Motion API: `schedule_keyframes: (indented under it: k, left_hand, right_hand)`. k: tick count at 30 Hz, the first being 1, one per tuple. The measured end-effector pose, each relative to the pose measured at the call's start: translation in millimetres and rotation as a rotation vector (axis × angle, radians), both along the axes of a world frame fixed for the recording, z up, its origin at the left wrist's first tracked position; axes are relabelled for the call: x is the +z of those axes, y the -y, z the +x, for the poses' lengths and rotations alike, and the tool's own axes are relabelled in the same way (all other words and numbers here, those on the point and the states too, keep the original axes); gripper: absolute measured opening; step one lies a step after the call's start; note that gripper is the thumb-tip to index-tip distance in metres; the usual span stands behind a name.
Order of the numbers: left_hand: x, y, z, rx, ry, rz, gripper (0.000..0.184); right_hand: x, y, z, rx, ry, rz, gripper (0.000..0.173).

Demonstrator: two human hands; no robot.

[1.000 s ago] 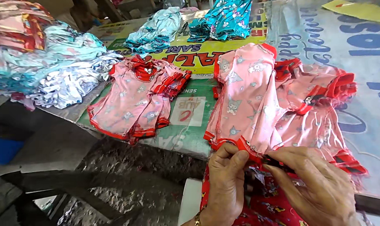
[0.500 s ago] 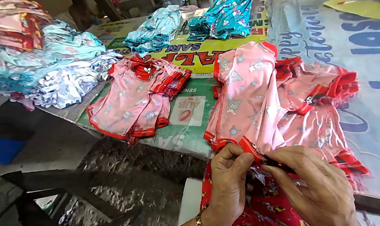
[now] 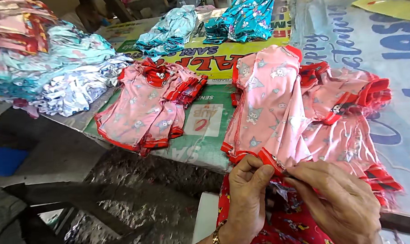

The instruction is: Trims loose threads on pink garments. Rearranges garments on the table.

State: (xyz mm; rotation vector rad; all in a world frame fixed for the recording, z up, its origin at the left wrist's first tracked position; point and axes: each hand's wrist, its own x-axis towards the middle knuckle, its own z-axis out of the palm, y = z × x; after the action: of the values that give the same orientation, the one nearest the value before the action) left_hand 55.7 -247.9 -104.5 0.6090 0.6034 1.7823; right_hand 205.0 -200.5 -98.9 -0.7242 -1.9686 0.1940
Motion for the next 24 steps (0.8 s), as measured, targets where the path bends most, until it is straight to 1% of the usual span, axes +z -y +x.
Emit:
schedule_keyframes:
  k: [3, 4, 6, 7, 8, 10, 11, 14, 16, 19, 20, 21, 24]
  left_hand:
    - [-0.2, 0.7, -1.1, 0.012, -0.005, -0.014, 0.009]
    - [0.0, 0.6, -1.6, 0.017, -0.003, -0.019, 0.011]
    - [0.6, 0.2, -2.8, 0.029, -0.025, -0.017, 0.020]
    - [0.4, 0.2, -3.7, 0.039, -0.056, -0.002, 0.025]
    - [0.2, 0.2, -4.7, 0.061, -0.109, 0.023, 0.027]
    - [-0.7, 0.4, -9.3, 0.120, -0.294, 0.099, 0.022]
    - [-0.3, 0.3, -13.1, 0.149, -0.425, 0.142, 0.019]
    - [5.6, -1.2, -26.2, 0.228, -0.927, 0.265, 0.019]
    - [8.5, -5.9, -32.1, 0.292, -1.141, 0.326, 0.014]
    - [9.6, -16.3, -36.0, 0.383, -1.255, 0.382, 0.007]
    - [9.2, -19.1, -36.6, 0.413, -1.294, 0.395, 0.007]
    - [8.6, -21.2, -36.7, 0.453, -1.345, 0.409, 0.006]
    - [7.8, -24.9, -34.7, 0.539, -1.432, 0.473, 0.003]
  right_hand:
    - [0.4, 1.6, 1.8, 0.079, -0.027, -0.004, 0.017]
    - [0.4, 1.8, 1.5, 0.099, -0.027, -0.016, 0.020]
    - [-3.0, -0.4, -1.9, 0.073, -0.003, -0.017, 0.030]
    - [-5.5, -3.4, -4.1, 0.048, 0.016, -0.001, 0.031]
    - [-7.5, -6.9, -6.0, 0.028, 0.034, 0.015, 0.026]
    - [-8.2, -11.8, -6.5, 0.038, 0.046, -0.006, 0.015]
    - [-7.2, -13.8, -5.7, 0.071, 0.027, -0.039, 0.013]
    - [-4.3, -20.0, -1.2, 0.209, -0.051, -0.134, 0.010]
    - [-3.5, -23.2, 0.0, 0.301, -0.090, -0.202, 0.011]
    - [-3.9, -25.2, -0.8, 0.356, -0.147, -0.288, 0.019]
    - [-3.6, -25.6, -1.3, 0.359, -0.152, -0.299, 0.024]
    - [-2.9, -25.9, -2.2, 0.364, -0.167, -0.296, 0.026]
    - [3.3, -23.6, -4.8, 0.295, -0.223, -0.229, 0.010]
